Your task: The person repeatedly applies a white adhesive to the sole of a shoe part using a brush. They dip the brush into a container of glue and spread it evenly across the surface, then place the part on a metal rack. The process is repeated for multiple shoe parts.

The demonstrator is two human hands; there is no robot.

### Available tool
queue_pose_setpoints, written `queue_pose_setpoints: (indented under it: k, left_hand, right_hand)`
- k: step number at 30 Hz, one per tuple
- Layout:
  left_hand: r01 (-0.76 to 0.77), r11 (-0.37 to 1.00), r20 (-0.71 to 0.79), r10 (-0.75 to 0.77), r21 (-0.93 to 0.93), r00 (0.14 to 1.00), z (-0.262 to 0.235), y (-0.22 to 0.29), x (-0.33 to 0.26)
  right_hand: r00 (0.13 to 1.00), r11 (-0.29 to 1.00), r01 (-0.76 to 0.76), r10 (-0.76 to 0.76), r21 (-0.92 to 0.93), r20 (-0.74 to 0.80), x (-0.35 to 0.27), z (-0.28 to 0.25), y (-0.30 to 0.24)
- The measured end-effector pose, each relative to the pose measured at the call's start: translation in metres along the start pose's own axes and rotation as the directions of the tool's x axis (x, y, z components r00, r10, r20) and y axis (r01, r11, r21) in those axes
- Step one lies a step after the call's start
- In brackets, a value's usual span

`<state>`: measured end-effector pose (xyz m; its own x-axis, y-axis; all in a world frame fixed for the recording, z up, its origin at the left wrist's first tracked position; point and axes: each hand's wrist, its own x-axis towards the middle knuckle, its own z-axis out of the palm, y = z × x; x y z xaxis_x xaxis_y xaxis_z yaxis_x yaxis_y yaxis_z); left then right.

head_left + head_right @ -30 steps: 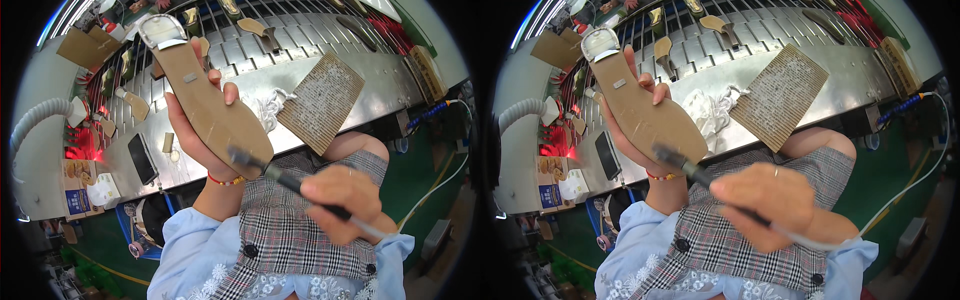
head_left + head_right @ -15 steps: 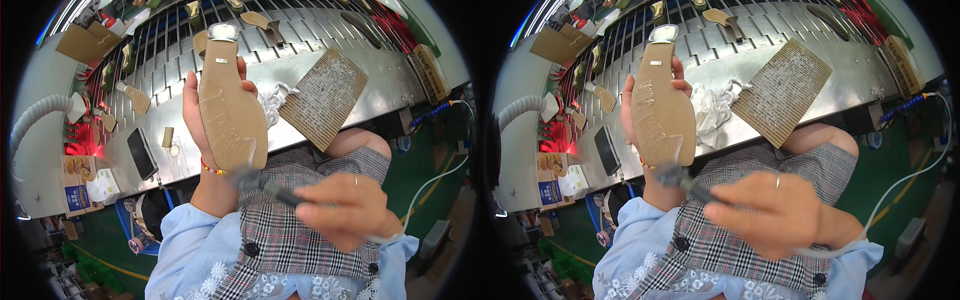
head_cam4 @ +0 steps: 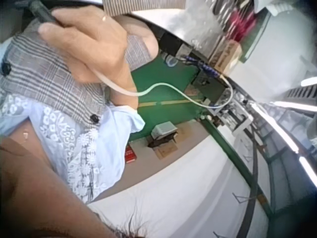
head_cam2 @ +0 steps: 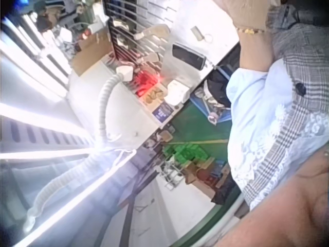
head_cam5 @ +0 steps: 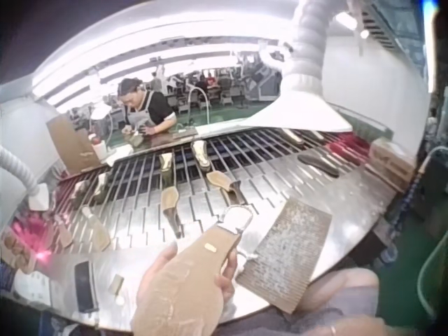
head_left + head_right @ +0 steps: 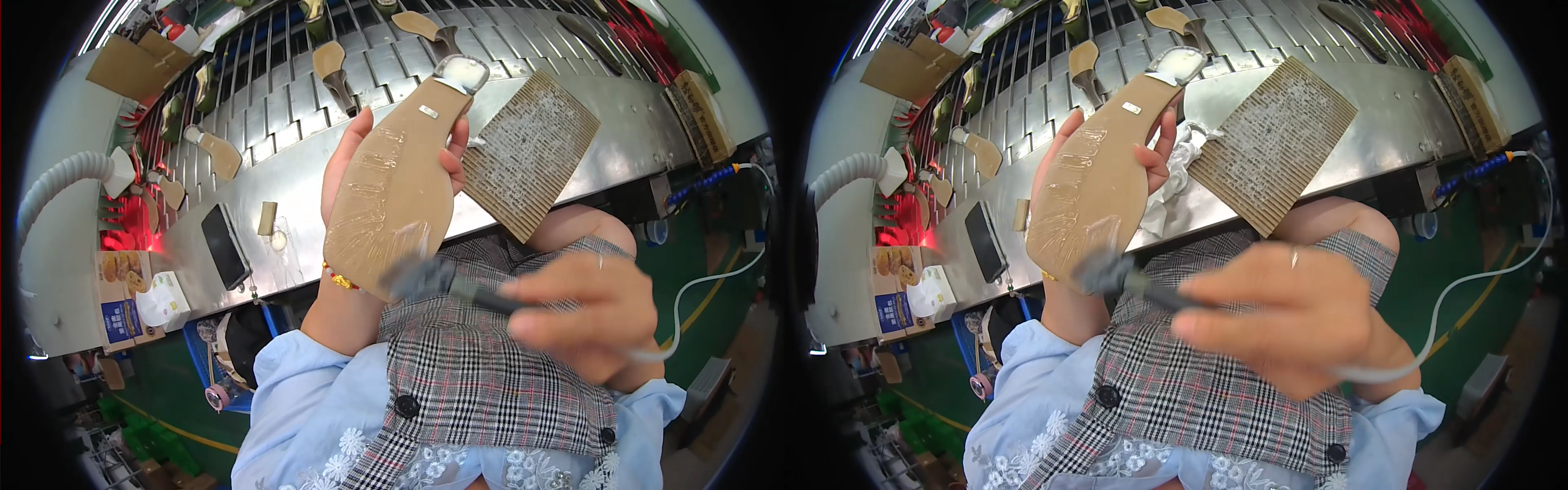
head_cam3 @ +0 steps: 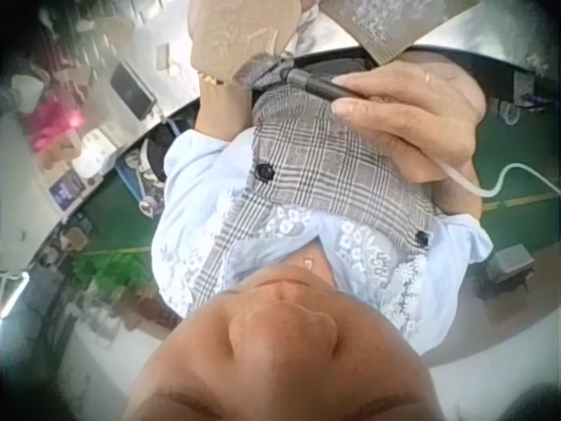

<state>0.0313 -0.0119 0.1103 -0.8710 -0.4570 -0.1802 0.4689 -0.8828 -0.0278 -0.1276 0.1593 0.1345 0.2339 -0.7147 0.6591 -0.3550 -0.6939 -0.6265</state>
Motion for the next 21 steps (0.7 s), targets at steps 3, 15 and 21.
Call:
queue_pose_setpoints:
  k: [3,15,21]
  left_hand:
    - [0.058,0.996,0.014,-0.059,0.073,0.998,-0.002,0.002,-0.001]
    - [0.154,0.984,0.064,-0.149,-0.089,0.987,0.005,-0.009,-0.008]
    - [0.078,0.996,0.069,-0.075,-0.043,0.995,0.011,-0.02,-0.015]
  right_hand:
    - [0.999,0.995,0.035,-0.034,0.094,-0.013,-0.003,-0.003,0.004]
    - [0.988,0.992,-0.124,0.124,0.009,-0.097,0.004,-0.021,0.013]
    - [0.974,0.986,-0.162,0.167,0.047,-0.152,0.006,-0.024,0.009]
